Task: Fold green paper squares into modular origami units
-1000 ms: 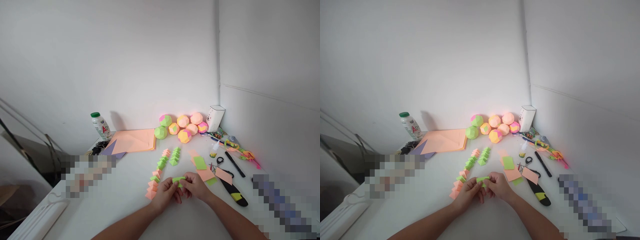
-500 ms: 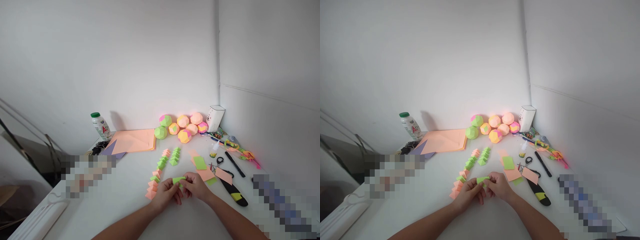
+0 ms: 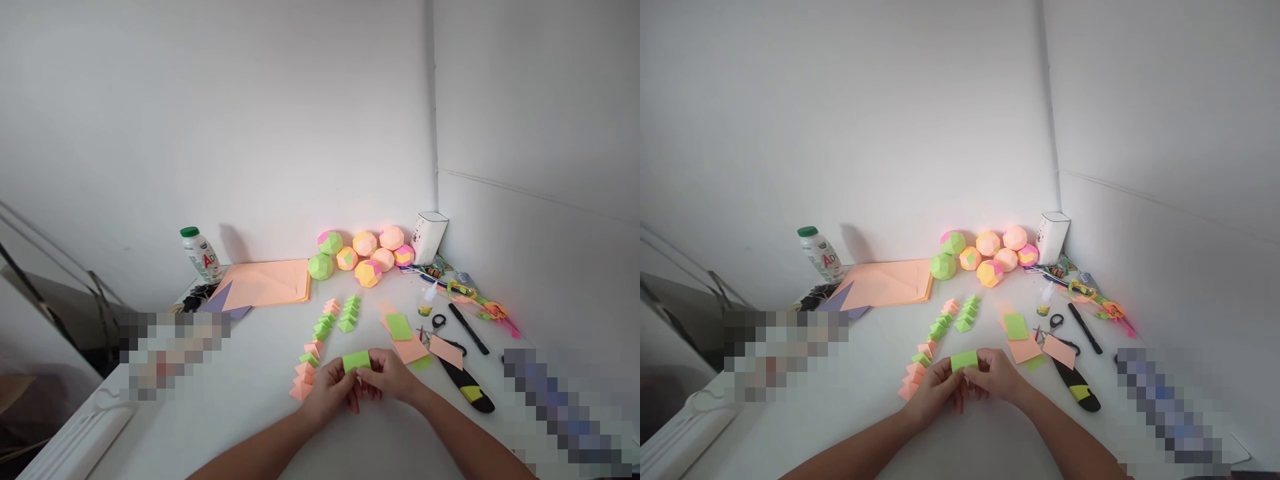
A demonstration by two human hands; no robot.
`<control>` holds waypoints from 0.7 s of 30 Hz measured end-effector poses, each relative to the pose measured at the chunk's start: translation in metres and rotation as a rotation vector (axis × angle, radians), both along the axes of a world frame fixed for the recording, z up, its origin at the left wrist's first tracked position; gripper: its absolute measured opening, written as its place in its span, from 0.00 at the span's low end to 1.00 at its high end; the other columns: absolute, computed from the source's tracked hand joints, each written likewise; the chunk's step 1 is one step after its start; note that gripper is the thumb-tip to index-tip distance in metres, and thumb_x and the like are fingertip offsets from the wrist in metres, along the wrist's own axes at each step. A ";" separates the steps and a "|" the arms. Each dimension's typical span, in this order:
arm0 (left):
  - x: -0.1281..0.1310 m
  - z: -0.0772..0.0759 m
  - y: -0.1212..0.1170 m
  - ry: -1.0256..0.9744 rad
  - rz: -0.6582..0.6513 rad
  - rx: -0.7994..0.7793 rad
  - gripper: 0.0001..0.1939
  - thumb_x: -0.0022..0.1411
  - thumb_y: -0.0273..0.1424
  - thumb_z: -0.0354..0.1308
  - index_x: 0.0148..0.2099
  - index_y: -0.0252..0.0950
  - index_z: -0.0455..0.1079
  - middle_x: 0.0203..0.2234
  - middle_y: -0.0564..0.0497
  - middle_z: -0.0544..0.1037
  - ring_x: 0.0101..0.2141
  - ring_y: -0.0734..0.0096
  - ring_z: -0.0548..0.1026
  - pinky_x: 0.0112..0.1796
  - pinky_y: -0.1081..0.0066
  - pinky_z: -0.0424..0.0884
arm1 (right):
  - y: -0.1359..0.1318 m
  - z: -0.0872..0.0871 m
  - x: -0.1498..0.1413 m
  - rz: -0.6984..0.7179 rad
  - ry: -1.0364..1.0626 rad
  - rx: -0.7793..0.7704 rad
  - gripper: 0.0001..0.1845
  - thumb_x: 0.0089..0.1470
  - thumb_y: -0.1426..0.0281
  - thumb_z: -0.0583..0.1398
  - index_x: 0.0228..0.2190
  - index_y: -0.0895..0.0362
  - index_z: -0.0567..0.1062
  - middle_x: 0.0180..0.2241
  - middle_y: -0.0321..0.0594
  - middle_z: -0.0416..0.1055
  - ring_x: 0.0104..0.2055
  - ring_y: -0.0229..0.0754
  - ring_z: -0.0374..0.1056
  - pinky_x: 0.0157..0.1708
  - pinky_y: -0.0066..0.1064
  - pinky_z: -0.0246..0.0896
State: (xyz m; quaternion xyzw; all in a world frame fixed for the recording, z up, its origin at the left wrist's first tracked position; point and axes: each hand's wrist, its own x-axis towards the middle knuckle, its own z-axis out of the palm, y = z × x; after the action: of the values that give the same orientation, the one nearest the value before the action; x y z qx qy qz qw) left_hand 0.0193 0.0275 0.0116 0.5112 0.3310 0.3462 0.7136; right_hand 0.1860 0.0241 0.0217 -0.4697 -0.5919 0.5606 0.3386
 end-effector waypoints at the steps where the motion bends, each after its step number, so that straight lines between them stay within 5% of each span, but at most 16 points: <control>1: 0.000 0.000 0.000 -0.005 0.003 0.002 0.17 0.56 0.45 0.56 0.30 0.36 0.62 0.18 0.55 0.73 0.13 0.76 0.70 0.17 0.76 0.63 | 0.000 0.001 0.000 0.029 -0.006 -0.013 0.10 0.50 0.65 0.58 0.24 0.59 0.67 0.19 0.34 0.69 0.17 0.32 0.64 0.15 0.21 0.57; 15: 0.000 -0.005 -0.002 0.051 -0.014 0.020 0.17 0.56 0.46 0.55 0.30 0.36 0.61 0.18 0.56 0.74 0.14 0.76 0.70 0.17 0.76 0.63 | -0.001 0.002 -0.004 -0.042 -0.064 -0.084 0.02 0.40 0.76 0.55 0.22 0.58 0.64 0.14 0.29 0.67 0.12 0.31 0.61 0.11 0.20 0.54; 21: 0.000 -0.004 0.001 -0.008 0.075 -0.029 0.16 0.57 0.45 0.56 0.33 0.36 0.61 0.16 0.56 0.74 0.12 0.76 0.69 0.17 0.76 0.62 | 0.005 0.005 0.009 -0.127 -0.039 -0.057 0.03 0.41 0.76 0.54 0.21 0.57 0.63 0.12 0.27 0.64 0.10 0.30 0.58 0.09 0.19 0.51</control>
State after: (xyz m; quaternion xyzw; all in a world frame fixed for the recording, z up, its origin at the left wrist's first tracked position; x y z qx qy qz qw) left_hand 0.0190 0.0288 0.0075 0.4869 0.3521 0.3698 0.7087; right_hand 0.1947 0.0289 0.0268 -0.5266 -0.5512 0.5453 0.3487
